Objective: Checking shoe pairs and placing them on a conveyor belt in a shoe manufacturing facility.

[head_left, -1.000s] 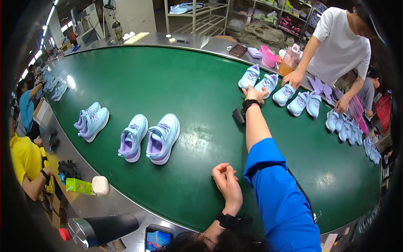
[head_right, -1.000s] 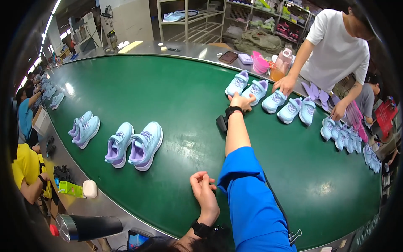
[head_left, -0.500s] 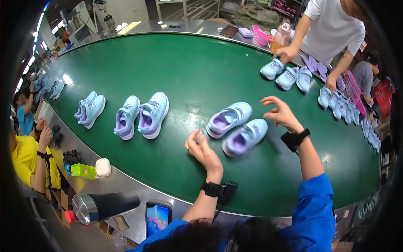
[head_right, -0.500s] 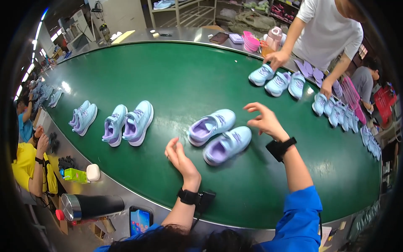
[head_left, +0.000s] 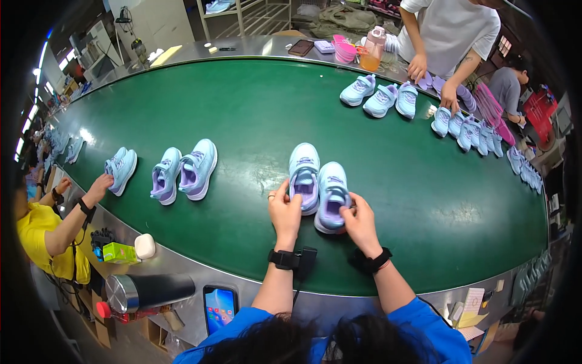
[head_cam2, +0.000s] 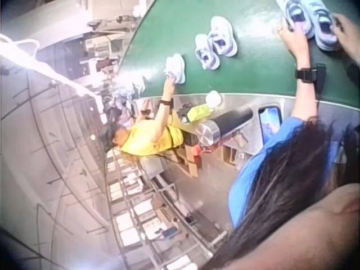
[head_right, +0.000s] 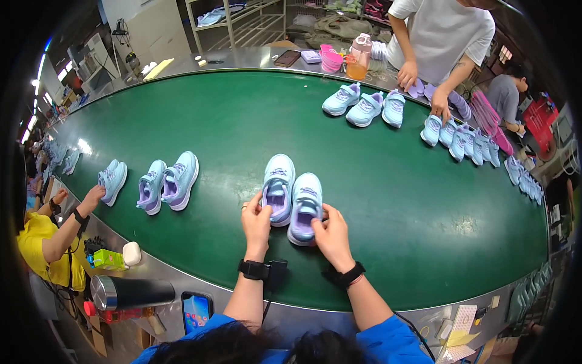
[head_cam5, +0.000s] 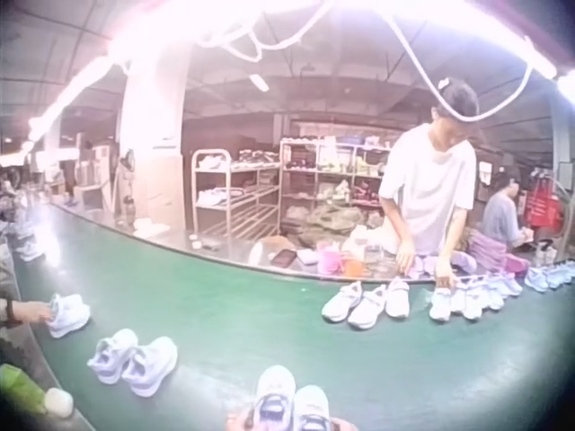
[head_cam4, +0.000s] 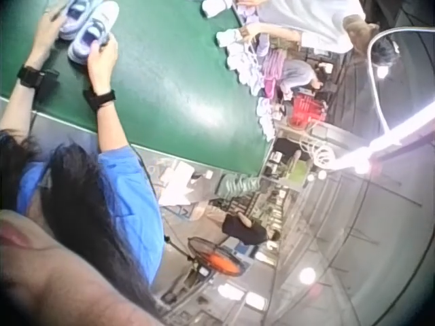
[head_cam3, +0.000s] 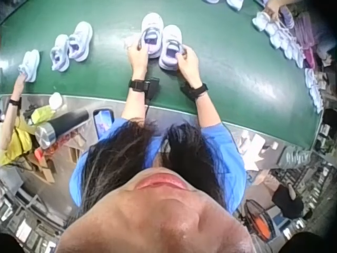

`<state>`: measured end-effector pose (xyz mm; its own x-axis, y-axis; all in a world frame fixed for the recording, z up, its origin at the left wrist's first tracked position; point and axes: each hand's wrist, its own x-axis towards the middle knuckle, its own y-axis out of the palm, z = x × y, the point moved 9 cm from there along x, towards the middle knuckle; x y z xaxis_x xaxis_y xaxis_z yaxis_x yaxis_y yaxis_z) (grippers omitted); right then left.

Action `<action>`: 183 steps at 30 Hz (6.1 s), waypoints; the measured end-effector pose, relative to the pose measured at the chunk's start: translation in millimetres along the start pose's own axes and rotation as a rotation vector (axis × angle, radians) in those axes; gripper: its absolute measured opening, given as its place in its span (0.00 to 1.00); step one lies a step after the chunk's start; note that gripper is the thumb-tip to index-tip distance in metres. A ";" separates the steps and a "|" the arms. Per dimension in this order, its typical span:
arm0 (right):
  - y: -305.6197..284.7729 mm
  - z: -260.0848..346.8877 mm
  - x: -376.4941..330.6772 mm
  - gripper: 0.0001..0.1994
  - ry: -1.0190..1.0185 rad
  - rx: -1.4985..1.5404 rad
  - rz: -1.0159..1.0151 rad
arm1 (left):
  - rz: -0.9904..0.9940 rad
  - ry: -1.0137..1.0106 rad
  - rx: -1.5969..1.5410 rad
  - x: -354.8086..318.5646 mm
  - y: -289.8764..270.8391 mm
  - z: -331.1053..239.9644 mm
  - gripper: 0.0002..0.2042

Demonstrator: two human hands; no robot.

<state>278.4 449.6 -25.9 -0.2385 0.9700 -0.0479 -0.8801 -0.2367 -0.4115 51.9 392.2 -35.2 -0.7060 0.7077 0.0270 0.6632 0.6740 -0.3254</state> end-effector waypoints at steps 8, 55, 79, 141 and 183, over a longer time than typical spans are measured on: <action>-14.2 -10.0 2.2 0.19 0.232 0.933 0.157 | 0.604 -0.524 -0.981 -36.3 68.5 -8.1 0.24; -7.2 85.0 27.7 0.22 -0.367 -0.941 0.114 | -0.127 -0.052 0.024 -51.4 56.4 -26.1 0.20; -30.5 -19.5 285.9 0.29 0.390 0.547 -0.729 | -0.138 -0.533 -0.978 -79.1 101.8 -17.9 0.06; -230.8 -3.0 -33.3 0.32 -0.268 0.057 -0.445 | 0.241 0.421 -0.263 -119.3 146.4 -121.0 0.40; -146.9 45.6 -0.7 0.20 -0.309 -0.986 0.050 | -0.402 -0.204 -0.484 -139.3 136.9 -55.9 0.15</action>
<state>389.2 481.1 76.1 -0.4827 0.8709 0.0928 -0.1718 0.0098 -0.9851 254.9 397.7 -30.6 -0.9231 0.3593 -0.1373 0.3418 0.9300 0.1352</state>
